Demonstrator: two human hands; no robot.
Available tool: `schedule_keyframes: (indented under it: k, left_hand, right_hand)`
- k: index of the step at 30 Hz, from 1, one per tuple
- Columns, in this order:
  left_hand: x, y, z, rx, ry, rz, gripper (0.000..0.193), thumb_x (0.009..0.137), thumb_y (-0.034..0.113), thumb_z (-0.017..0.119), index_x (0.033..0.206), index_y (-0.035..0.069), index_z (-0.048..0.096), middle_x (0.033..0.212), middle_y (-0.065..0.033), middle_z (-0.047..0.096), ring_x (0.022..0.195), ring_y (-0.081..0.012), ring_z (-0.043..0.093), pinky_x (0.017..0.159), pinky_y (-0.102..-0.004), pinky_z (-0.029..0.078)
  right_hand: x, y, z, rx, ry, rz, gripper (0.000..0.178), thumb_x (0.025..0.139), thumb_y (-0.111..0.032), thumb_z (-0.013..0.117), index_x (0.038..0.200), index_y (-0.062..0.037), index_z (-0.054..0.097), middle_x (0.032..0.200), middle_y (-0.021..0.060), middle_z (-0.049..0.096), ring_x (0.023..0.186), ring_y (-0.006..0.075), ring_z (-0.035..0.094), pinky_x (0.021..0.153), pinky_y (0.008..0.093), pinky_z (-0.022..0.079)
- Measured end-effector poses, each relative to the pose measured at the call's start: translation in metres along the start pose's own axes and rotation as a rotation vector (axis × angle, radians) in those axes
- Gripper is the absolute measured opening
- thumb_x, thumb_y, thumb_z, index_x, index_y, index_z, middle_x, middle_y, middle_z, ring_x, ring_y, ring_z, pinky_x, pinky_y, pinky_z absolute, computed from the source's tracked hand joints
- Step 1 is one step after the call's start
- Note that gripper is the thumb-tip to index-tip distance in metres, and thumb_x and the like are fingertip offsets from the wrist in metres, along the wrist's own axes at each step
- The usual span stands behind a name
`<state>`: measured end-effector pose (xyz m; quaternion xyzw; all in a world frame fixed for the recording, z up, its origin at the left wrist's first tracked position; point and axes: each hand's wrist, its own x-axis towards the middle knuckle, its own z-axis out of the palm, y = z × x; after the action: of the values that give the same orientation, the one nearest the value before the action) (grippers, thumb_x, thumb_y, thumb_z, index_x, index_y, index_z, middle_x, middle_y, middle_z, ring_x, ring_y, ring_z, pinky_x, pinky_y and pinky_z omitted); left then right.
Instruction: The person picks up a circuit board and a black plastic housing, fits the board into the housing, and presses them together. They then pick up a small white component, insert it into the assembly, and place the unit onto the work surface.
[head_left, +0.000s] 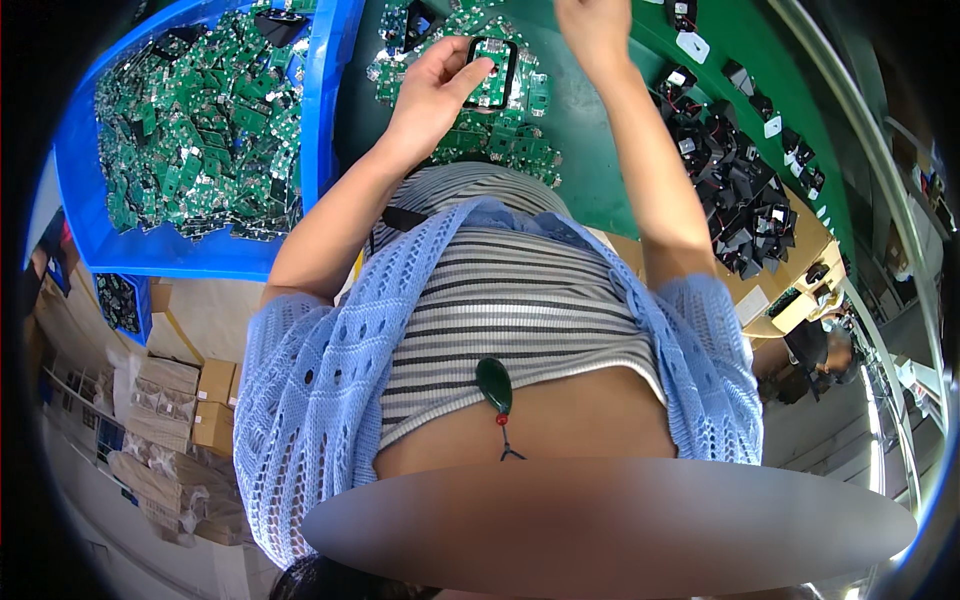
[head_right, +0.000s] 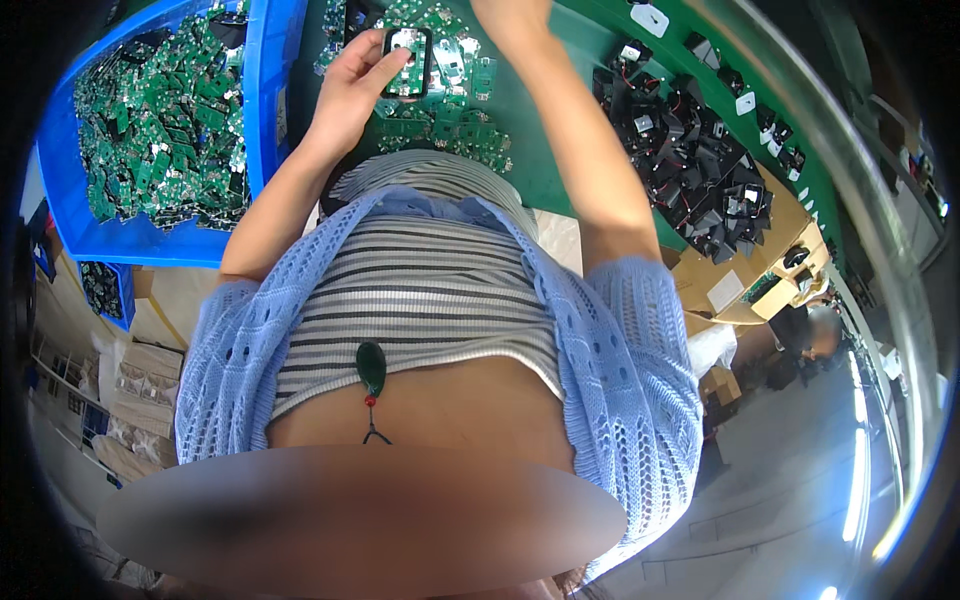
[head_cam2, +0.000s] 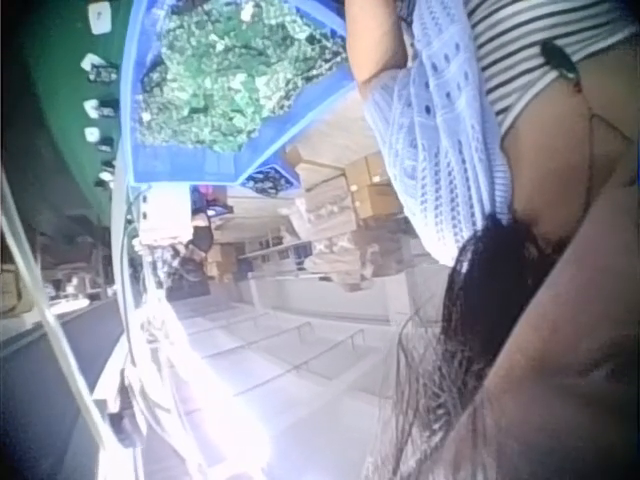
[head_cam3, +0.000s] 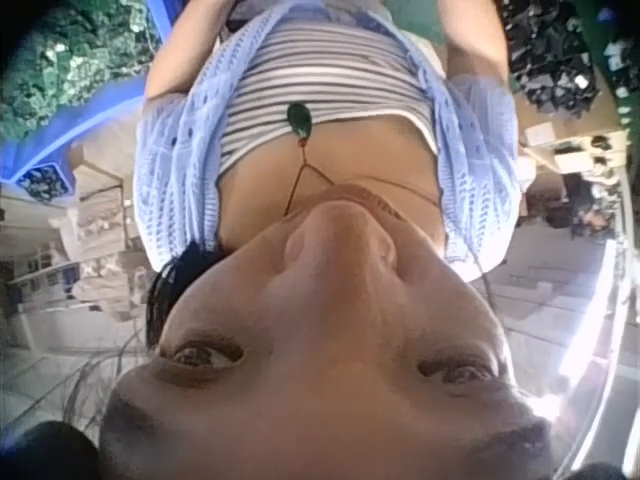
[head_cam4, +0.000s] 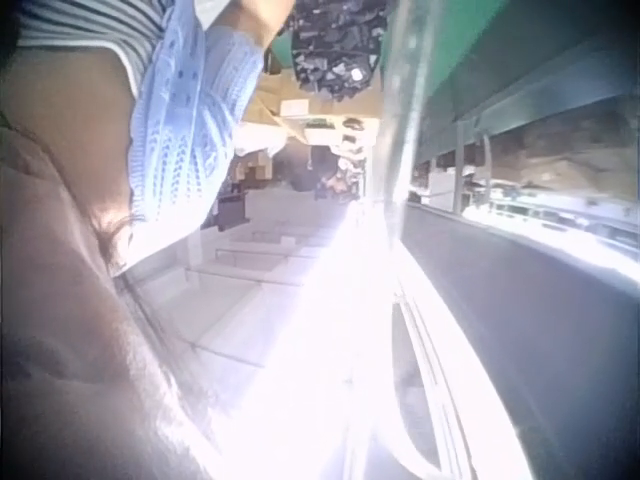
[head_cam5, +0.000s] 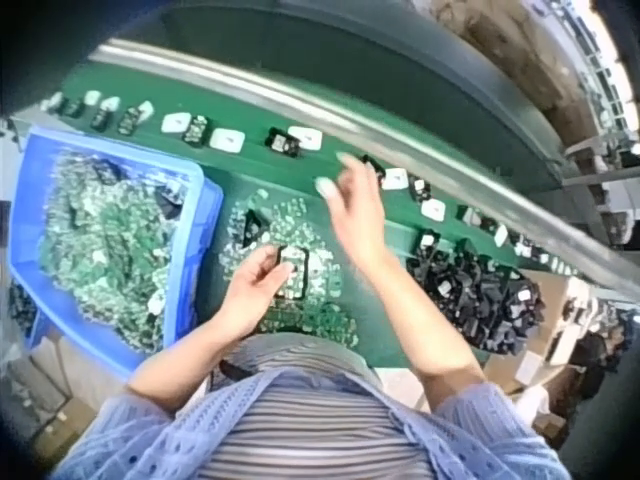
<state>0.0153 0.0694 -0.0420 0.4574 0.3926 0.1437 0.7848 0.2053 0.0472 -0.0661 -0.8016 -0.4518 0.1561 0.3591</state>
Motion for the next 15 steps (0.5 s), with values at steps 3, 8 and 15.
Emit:
schedule_keyframes:
  k: [3, 8, 15]
  left_hand:
    - [0.022, -0.042, -0.011, 0.151, 0.106, 0.189, 0.023, 0.082, 0.011, 0.059, 0.102, 0.002, 0.054, 0.083, -0.0061, 0.063, 0.072, -0.0107, 0.057, 0.064, -0.026, 0.046]
    - [0.077, -0.054, -0.006, 0.643, 0.102, 0.28, 0.024, 0.082, 0.018, 0.061, 0.1, 0.002, 0.057, 0.085, -0.0029, 0.061, 0.08, -0.0101, 0.056, 0.069, -0.0221, 0.044]
    - [0.167, -0.034, -0.008, 0.987, 0.28, 0.419, 0.015, 0.075, 0.013, 0.057, 0.084, 0.002, 0.062, 0.086, -0.022, 0.059, 0.085, -0.0372, 0.055, 0.075, -0.0431, 0.044]
  right_hand:
    - [0.047, 0.001, 0.058, -0.248, -0.04, -0.127, 0.051, 0.079, -0.044, 0.055, 0.11, -0.0037, 0.051, 0.1, 0.0235, 0.056, 0.097, 0.0393, 0.051, 0.082, 0.0443, 0.042]
    - [0.104, 0.068, 0.106, -0.088, -0.091, -0.024, 0.021, 0.083, -0.023, 0.049, 0.091, -0.0053, 0.057, 0.091, 0.0191, 0.058, 0.086, 0.0379, 0.054, 0.074, 0.0451, 0.044]
    - [0.095, 0.024, 0.032, -0.059, 0.028, -0.228, 0.027, 0.078, -0.019, 0.056, 0.1, -0.004, 0.049, 0.08, 0.0182, 0.055, 0.079, 0.0364, 0.054, 0.067, 0.0441, 0.043]
